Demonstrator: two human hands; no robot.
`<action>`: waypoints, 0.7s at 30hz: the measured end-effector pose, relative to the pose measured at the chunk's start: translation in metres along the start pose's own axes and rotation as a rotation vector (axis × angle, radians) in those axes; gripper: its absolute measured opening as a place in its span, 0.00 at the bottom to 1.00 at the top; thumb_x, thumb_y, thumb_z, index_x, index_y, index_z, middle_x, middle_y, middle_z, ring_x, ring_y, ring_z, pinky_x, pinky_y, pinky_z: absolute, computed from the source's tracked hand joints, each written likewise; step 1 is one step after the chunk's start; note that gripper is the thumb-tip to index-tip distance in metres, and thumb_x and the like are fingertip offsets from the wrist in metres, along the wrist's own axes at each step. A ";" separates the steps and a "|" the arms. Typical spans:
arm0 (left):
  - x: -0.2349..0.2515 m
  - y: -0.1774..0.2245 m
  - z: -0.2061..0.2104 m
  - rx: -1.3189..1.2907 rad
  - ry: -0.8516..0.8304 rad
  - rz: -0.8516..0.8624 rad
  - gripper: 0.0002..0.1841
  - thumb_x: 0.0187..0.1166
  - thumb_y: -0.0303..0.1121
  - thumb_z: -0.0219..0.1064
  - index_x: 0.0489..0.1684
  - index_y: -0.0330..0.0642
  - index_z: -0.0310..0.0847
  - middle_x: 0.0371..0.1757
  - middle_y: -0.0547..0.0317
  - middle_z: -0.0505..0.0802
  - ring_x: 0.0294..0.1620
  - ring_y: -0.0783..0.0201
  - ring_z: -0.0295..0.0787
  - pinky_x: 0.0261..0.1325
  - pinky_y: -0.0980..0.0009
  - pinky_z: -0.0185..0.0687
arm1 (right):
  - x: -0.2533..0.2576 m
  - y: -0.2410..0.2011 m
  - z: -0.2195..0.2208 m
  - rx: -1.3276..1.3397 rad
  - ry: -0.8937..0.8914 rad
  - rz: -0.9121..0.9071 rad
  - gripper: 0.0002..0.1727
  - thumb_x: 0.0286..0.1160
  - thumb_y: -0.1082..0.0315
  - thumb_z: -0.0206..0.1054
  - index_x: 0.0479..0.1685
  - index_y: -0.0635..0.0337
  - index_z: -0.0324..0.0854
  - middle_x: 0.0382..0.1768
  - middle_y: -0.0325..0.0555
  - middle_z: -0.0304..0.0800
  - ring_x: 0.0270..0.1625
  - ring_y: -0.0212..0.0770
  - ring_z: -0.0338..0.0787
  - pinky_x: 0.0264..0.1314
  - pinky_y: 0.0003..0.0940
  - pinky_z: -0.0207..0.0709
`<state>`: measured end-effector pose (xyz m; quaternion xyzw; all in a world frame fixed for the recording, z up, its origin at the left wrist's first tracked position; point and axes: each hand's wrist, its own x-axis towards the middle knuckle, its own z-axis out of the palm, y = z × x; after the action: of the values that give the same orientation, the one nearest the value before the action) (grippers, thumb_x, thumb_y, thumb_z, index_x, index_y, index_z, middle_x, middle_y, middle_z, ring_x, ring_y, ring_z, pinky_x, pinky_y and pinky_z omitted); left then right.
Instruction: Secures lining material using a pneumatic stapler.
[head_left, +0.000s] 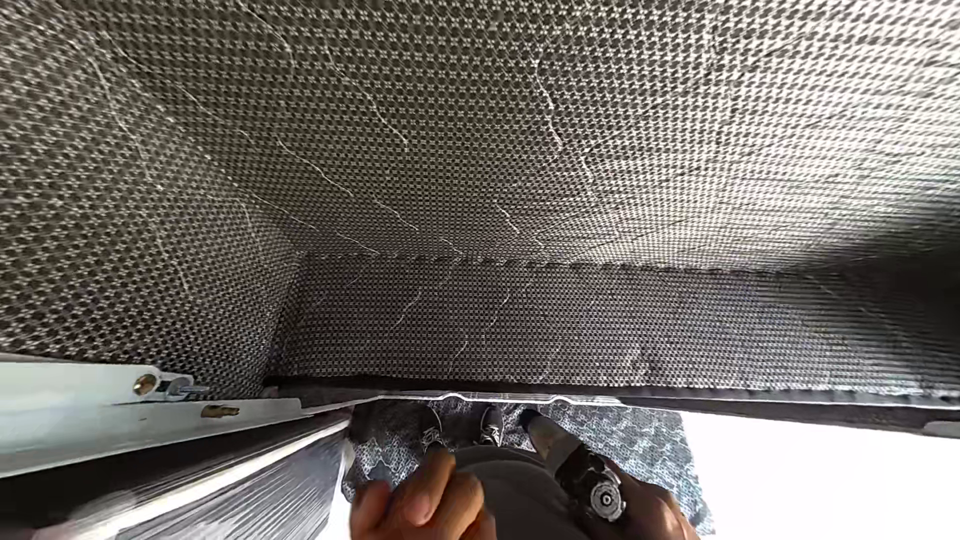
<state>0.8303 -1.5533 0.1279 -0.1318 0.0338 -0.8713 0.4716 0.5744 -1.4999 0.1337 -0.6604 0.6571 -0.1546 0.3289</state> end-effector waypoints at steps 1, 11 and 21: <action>-0.003 0.000 -0.014 -0.009 0.017 0.004 0.22 0.76 0.58 0.64 0.40 0.48 0.86 0.24 0.69 0.83 0.22 0.68 0.81 0.27 0.72 0.77 | -0.002 0.008 0.002 -0.015 -0.004 -0.005 0.23 0.72 0.56 0.76 0.62 0.60 0.86 0.39 0.47 0.97 0.40 0.43 0.96 0.46 0.48 0.90; -0.005 0.009 -0.066 0.053 0.241 -0.004 0.17 0.80 0.47 0.65 0.43 0.42 0.90 0.34 0.58 0.91 0.29 0.64 0.88 0.30 0.71 0.81 | 0.005 0.003 0.001 -0.021 -0.012 -0.010 0.24 0.71 0.57 0.76 0.62 0.63 0.87 0.40 0.51 0.97 0.41 0.47 0.97 0.46 0.51 0.90; 0.001 0.003 -0.074 0.180 0.507 0.034 0.16 0.84 0.42 0.58 0.34 0.44 0.88 0.27 0.60 0.86 0.22 0.66 0.83 0.25 0.72 0.81 | 0.011 0.011 0.000 0.016 0.004 -0.051 0.24 0.70 0.58 0.76 0.64 0.59 0.86 0.39 0.46 0.97 0.41 0.42 0.97 0.45 0.47 0.91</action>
<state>0.8129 -1.5600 0.0566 0.1336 0.0752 -0.8678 0.4727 0.5673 -1.5101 0.1240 -0.6742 0.6392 -0.1695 0.3289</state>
